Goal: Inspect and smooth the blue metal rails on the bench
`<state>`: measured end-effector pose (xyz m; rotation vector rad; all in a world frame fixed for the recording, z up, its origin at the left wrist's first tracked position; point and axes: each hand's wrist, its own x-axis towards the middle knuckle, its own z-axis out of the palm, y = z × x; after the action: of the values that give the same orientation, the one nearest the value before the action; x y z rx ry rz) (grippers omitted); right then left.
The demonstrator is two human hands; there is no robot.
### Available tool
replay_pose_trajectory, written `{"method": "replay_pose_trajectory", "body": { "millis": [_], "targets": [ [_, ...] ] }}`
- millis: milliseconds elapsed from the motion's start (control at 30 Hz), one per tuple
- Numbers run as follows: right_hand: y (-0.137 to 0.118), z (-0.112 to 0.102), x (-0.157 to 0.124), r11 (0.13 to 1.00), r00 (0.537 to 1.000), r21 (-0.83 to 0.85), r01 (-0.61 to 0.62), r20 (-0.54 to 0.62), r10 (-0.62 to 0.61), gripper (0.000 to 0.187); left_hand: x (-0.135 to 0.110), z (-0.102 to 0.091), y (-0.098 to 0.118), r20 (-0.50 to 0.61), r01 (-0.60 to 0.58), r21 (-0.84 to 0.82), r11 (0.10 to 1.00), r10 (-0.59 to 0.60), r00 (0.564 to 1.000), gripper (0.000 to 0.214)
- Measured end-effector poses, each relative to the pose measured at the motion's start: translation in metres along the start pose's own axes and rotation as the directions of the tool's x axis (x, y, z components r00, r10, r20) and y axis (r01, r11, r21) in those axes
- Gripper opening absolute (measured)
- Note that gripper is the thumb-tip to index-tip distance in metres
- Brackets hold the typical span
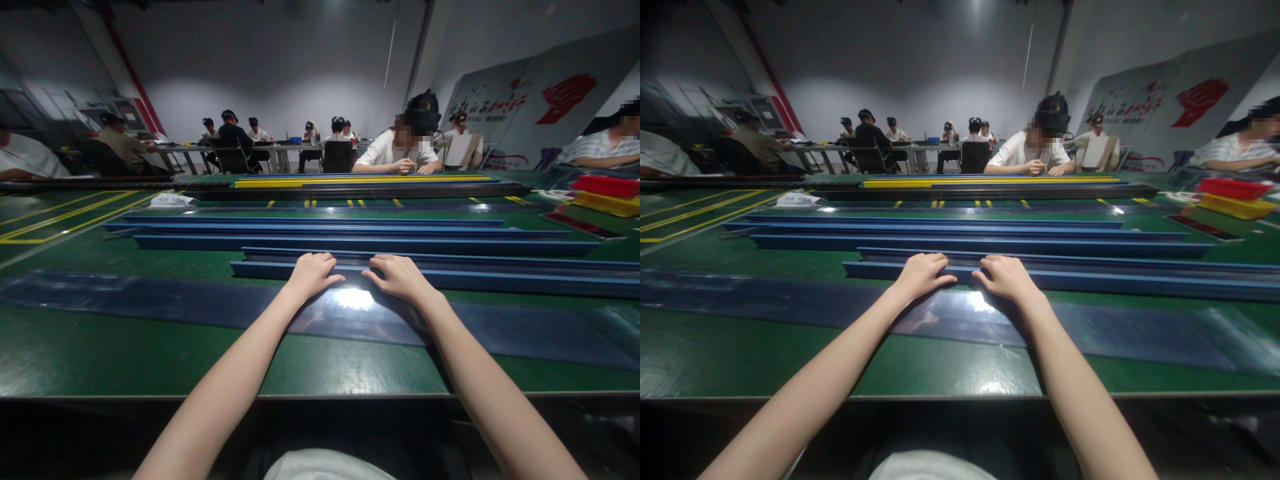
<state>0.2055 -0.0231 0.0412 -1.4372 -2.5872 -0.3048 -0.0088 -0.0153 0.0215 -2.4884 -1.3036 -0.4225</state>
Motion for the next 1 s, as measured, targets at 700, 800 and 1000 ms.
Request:
{"method": "replay_pose_trajectory", "body": {
  "millis": [700,800,1000],
  "targets": [
    [0.0013,0.0019,0.0009,1.000,1.000,0.011,-0.006,-0.004,0.006,0.036,-0.0001,-0.0057,0.0029,0.006,0.079,0.017,0.997,-0.079,0.997,0.042],
    [0.0010,0.0023,0.0008,1.000,1.000,0.009,-0.007,-0.008,0.007,0.036,-0.0004,-0.0062,0.0034,0.008,0.091,0.019,0.996,-0.091,0.996,0.042],
    [-0.0003,0.0015,0.0003,1.000,1.000,0.010,-0.005,-0.020,0.005,0.036,-0.0005,-0.0048,0.0031,-0.003,0.140,0.045,0.989,-0.140,0.990,0.047]
  ]
}}
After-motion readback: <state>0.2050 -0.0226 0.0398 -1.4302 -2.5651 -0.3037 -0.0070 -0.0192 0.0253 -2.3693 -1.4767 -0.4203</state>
